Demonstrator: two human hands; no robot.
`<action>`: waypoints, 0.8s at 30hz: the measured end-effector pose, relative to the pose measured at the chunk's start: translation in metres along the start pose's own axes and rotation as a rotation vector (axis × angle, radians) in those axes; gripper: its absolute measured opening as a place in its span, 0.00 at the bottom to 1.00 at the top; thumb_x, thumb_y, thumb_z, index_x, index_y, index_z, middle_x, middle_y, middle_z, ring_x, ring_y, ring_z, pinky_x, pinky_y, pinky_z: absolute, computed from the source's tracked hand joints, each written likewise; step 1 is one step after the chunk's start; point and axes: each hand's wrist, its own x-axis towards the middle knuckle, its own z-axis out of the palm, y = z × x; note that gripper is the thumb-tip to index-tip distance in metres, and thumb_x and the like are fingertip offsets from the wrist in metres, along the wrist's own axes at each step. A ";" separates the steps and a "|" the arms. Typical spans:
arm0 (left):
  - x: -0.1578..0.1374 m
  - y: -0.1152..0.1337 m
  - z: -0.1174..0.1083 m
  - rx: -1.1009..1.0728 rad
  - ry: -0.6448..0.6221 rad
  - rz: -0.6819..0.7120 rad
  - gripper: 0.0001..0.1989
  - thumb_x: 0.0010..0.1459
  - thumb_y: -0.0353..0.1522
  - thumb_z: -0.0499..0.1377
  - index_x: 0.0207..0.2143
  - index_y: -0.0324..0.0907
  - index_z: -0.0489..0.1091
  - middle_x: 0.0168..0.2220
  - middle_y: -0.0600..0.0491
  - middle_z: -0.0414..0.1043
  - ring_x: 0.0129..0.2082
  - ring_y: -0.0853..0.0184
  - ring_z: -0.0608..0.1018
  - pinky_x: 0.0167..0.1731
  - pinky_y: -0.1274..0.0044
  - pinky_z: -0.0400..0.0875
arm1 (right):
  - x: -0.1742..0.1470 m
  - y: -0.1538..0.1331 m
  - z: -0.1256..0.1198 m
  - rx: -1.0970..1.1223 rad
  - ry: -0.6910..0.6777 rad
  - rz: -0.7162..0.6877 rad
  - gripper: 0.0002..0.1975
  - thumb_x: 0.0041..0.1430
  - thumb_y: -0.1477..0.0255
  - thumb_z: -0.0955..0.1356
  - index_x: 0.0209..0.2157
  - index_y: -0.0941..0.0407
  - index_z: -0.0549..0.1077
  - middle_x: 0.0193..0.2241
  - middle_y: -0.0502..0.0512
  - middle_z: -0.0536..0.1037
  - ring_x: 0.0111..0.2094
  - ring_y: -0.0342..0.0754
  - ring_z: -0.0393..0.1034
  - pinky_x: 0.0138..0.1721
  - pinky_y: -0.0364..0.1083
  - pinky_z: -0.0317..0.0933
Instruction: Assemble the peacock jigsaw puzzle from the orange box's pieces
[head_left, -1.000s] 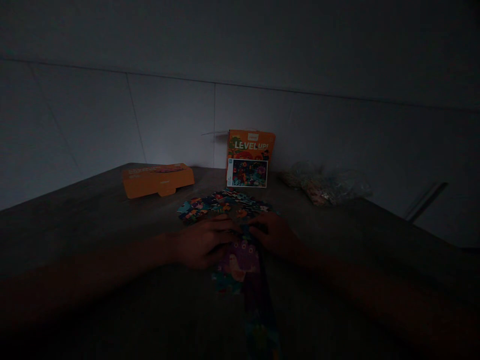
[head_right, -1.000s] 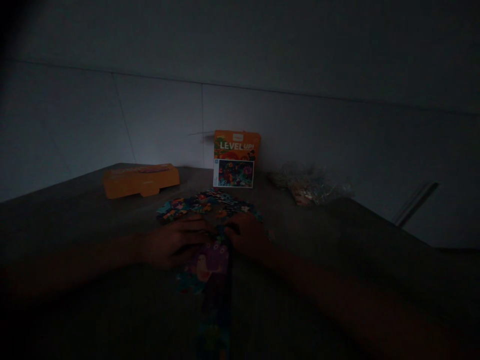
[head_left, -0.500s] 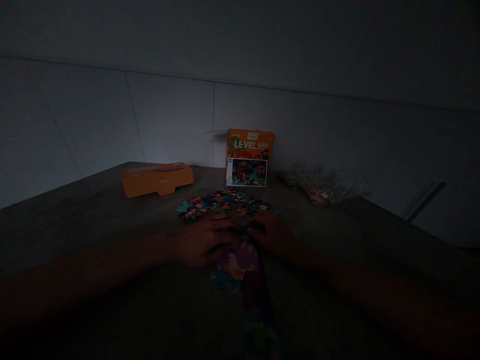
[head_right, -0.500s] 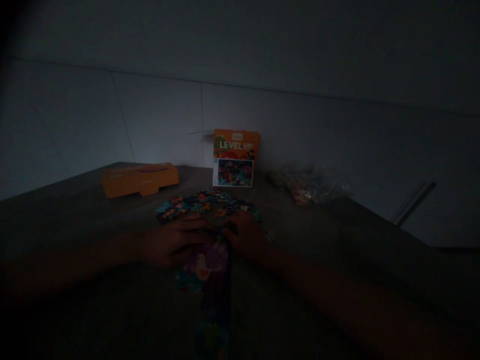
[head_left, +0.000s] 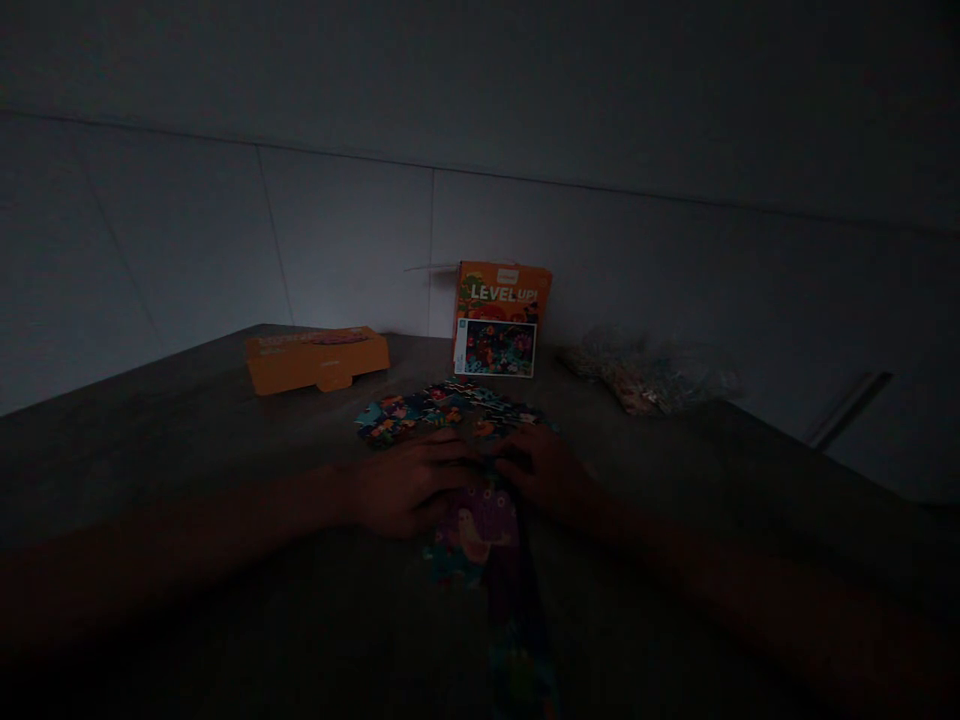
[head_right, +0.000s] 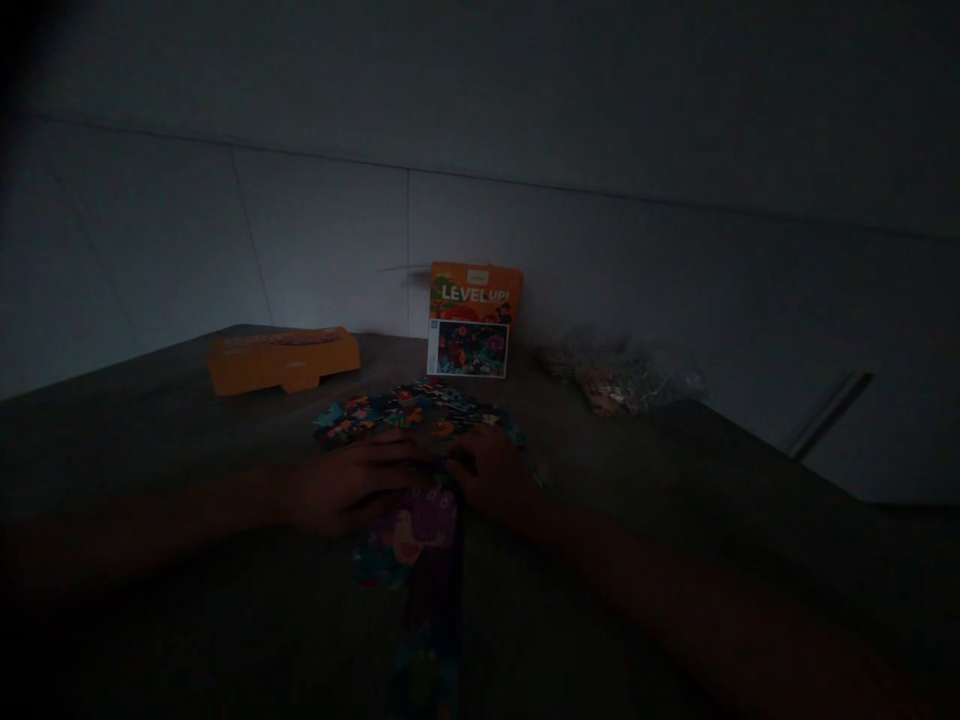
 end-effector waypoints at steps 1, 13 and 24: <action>0.000 0.000 0.000 0.001 0.000 -0.003 0.19 0.59 0.25 0.53 0.53 0.41 0.68 0.55 0.43 0.69 0.55 0.55 0.71 0.56 0.62 0.66 | 0.000 0.000 0.000 0.000 -0.002 -0.002 0.05 0.58 0.78 0.71 0.37 0.58 0.78 0.37 0.57 0.78 0.42 0.53 0.70 0.46 0.52 0.63; 0.001 0.001 -0.001 0.013 -0.016 -0.020 0.18 0.59 0.25 0.53 0.52 0.40 0.69 0.53 0.42 0.70 0.54 0.54 0.71 0.56 0.63 0.66 | -0.004 -0.003 -0.001 -0.003 0.017 -0.105 0.05 0.59 0.79 0.69 0.35 0.57 0.77 0.37 0.56 0.75 0.41 0.52 0.69 0.44 0.51 0.63; 0.000 0.000 0.002 0.044 -0.008 -0.016 0.18 0.58 0.25 0.54 0.52 0.41 0.68 0.52 0.43 0.70 0.52 0.54 0.72 0.54 0.61 0.68 | -0.003 -0.003 0.001 0.054 0.034 -0.228 0.07 0.60 0.81 0.67 0.34 0.57 0.77 0.35 0.55 0.77 0.40 0.51 0.71 0.43 0.50 0.64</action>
